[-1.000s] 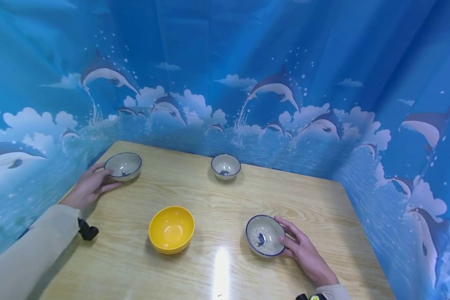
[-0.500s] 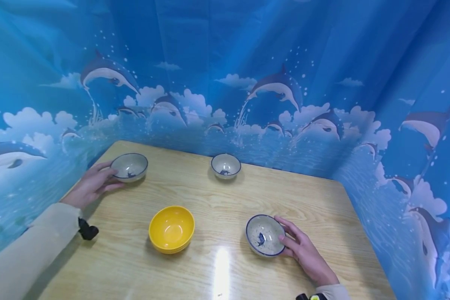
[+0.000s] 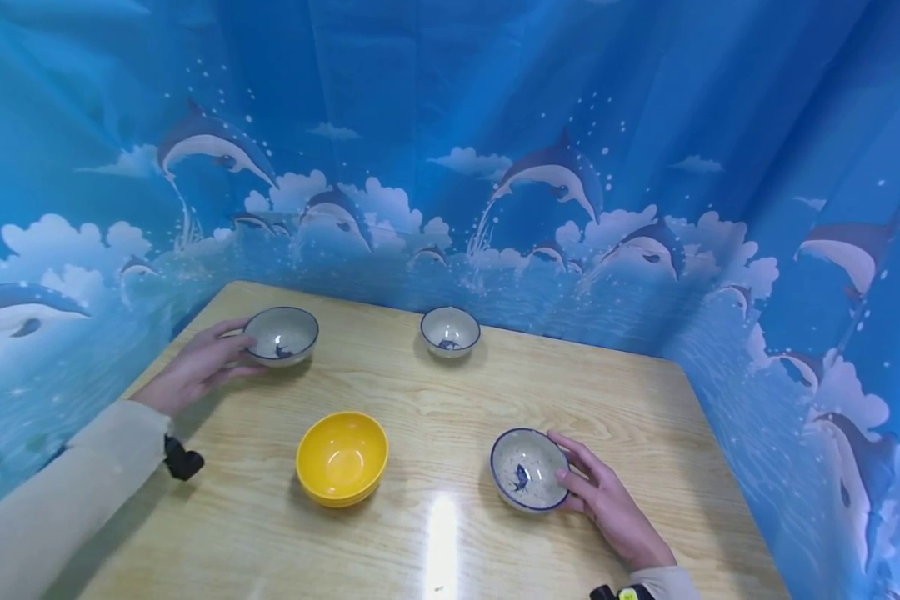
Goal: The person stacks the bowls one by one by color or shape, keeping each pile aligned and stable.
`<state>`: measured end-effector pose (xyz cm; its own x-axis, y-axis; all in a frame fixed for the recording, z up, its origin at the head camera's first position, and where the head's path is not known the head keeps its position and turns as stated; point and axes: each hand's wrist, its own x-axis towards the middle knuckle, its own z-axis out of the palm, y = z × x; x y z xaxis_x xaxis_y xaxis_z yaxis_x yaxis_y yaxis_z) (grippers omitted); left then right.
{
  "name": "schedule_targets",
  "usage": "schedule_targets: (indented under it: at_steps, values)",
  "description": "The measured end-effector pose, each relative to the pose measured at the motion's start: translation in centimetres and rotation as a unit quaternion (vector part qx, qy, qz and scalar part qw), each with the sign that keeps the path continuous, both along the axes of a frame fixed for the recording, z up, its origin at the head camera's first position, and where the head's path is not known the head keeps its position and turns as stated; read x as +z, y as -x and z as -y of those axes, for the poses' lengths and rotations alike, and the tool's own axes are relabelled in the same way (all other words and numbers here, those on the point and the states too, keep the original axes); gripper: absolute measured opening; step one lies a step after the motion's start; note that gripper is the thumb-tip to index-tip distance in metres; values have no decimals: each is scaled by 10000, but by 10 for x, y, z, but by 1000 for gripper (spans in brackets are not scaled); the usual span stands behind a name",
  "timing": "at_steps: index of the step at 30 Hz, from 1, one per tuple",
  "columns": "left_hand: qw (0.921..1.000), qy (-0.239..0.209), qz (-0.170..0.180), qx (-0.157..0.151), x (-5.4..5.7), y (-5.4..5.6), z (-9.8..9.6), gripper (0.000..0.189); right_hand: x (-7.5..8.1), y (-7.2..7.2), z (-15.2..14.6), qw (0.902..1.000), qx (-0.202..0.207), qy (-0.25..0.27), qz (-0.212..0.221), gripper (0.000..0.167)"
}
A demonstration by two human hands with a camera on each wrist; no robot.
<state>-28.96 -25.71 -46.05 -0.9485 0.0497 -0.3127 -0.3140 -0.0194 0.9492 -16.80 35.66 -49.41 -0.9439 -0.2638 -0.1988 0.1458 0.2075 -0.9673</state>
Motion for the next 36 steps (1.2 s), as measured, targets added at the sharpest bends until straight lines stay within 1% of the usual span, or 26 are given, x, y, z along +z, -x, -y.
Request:
schedule_targets:
  at_steps: [3, 7, 14, 20, 23, 28, 30, 36]
  values:
    - [9999, 117, 44, -102, 3, 1, -7, 76, 0, 0, 0, 10000, 33, 39, 0, 63]
    - [9996, 209, 137, -144, 8, 3, -18, 76, 0, 0, 0, 10000, 13, 53, 11, 64]
    - [9990, 301, 322, 5, 20, 8, -43, 74, -1, 0, -2, 10000, 19, 73, 5, 64]
    - [9985, 364, 407, -75, 31, 9, -59, 72, 0, -1, -1, 10000, -10, 19, 92, 64]
    - [9979, 455, 435, -165, 37, 8, -66, 71, 2, -1, 0, 9999, 17, 1, 138, 65]
    - [9972, 415, 453, -429, 45, 6, -81, 70, 2, 0, 0, 10000, 20, 0, 30, 64]
    - [9968, 395, 424, -543, 48, 6, -87, 69, 2, 0, 0, 10000, 2, -2, 3, 63]
    - [9953, 529, 330, -739, 56, 5, -108, 64, 0, 0, -1, 10000, 0, -4, 26, 62]
